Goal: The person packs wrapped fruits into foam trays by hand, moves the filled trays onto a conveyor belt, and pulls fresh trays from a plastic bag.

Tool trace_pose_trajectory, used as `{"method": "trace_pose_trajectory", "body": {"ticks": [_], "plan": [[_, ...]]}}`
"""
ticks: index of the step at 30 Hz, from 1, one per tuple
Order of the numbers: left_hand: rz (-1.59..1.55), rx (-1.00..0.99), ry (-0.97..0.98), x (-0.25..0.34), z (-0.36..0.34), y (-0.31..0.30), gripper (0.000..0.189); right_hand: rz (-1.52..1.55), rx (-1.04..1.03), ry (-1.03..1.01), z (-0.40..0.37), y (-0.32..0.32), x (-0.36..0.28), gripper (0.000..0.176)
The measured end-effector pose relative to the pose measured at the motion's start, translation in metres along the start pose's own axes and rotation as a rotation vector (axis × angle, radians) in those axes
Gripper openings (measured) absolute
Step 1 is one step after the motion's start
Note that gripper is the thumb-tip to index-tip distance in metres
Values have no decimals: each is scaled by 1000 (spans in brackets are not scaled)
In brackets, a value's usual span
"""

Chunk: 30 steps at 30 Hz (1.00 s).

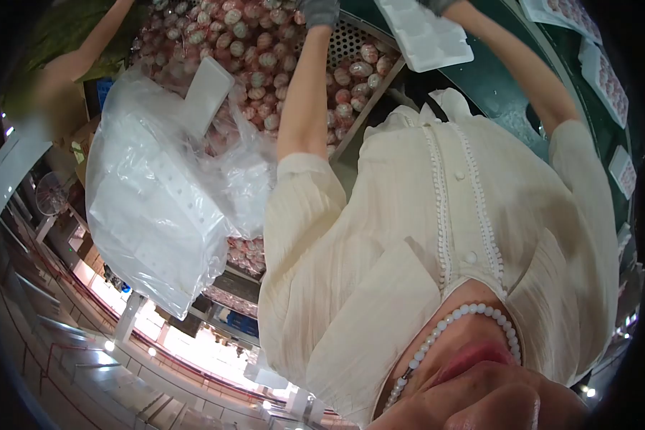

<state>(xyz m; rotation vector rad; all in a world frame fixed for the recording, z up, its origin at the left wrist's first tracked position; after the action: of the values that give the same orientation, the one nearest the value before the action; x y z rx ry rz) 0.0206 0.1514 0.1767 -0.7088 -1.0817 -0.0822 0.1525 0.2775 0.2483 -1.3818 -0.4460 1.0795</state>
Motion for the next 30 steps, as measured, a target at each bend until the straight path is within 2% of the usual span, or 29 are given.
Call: {"method": "trace_pose_trajectory", "body": {"ticks": [1,3,4,5,6,7,9,10,12,13,15,16,20,22,23,25,26,27,28,29,30], "plan": [[6,3,-11,-40,-26,-10,30,447,-1,-244,-6,51,-5,20],[443,-126,4,-112,-73,-17,34,157,-394,-680,-57,64,-93,25],[588,-195,-46,-117,-101,-23,33,387,-365,-484,-68,81,-97,15],[729,-263,-95,-110,-127,-29,32,160,-436,-550,-88,108,-116,15],[767,-523,-176,-113,-141,-20,33,-3,-713,-563,-105,163,-122,21],[797,-787,-259,-119,-160,-12,35,-4,-722,-564,-109,173,-127,21],[812,-1014,-164,-124,-196,13,43,-176,-1000,-326,-117,207,-109,24],[804,-1018,-172,-132,-214,22,43,-25,-910,-203,-131,277,-76,33],[882,-564,144,-124,-222,23,53,-116,-894,-218,-130,270,-82,33],[875,-573,138,-133,-221,28,53,-123,-889,-203,-132,270,-84,33],[982,-945,-65,-163,-220,58,58,-133,-882,-168,-134,265,-85,33],[965,-1002,-129,-141,-206,46,58,-141,-874,-158,-132,261,-85,34],[817,-862,3,-139,-206,48,63,-142,-846,-123,-125,245,-91,35],[484,-895,-348,-154,-218,43,68,-126,-837,-98,-123,236,-94,35],[487,-892,-338,-154,-221,41,68,-117,-832,-79,-123,231,-94,35],[296,-648,-361,-155,-218,26,67,-80,-821,-34,-117,219,-93,36],[353,-497,-239,-144,-211,9,55,-56,-815,0,-116,213,-92,36],[354,-495,-231,-141,-209,-5,55,-15,-808,40,-115,207,-92,36],[-67,-577,-555,-141,-210,-22,50,105,-802,119,-111,199,-92,37],[-504,-631,-858,-132,-216,-28,46,101,-788,107,-103,184,-93,37],[-500,-622,-849,-122,-214,-43,46,582,-816,277,-104,170,-97,37]]}}
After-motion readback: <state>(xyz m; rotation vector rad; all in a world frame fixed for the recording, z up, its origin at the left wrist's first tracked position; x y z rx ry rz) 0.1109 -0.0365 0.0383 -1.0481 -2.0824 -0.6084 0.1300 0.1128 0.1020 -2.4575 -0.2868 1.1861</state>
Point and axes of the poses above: each hand's wrist, its own z-axis towards the middle knuckle, its own y-axis out of the palm, x = y × z, the point moved 8 cm from there along z, towards the middle knuckle, and after that the axes turned 7 degrees about z, right-handed, at the moved point
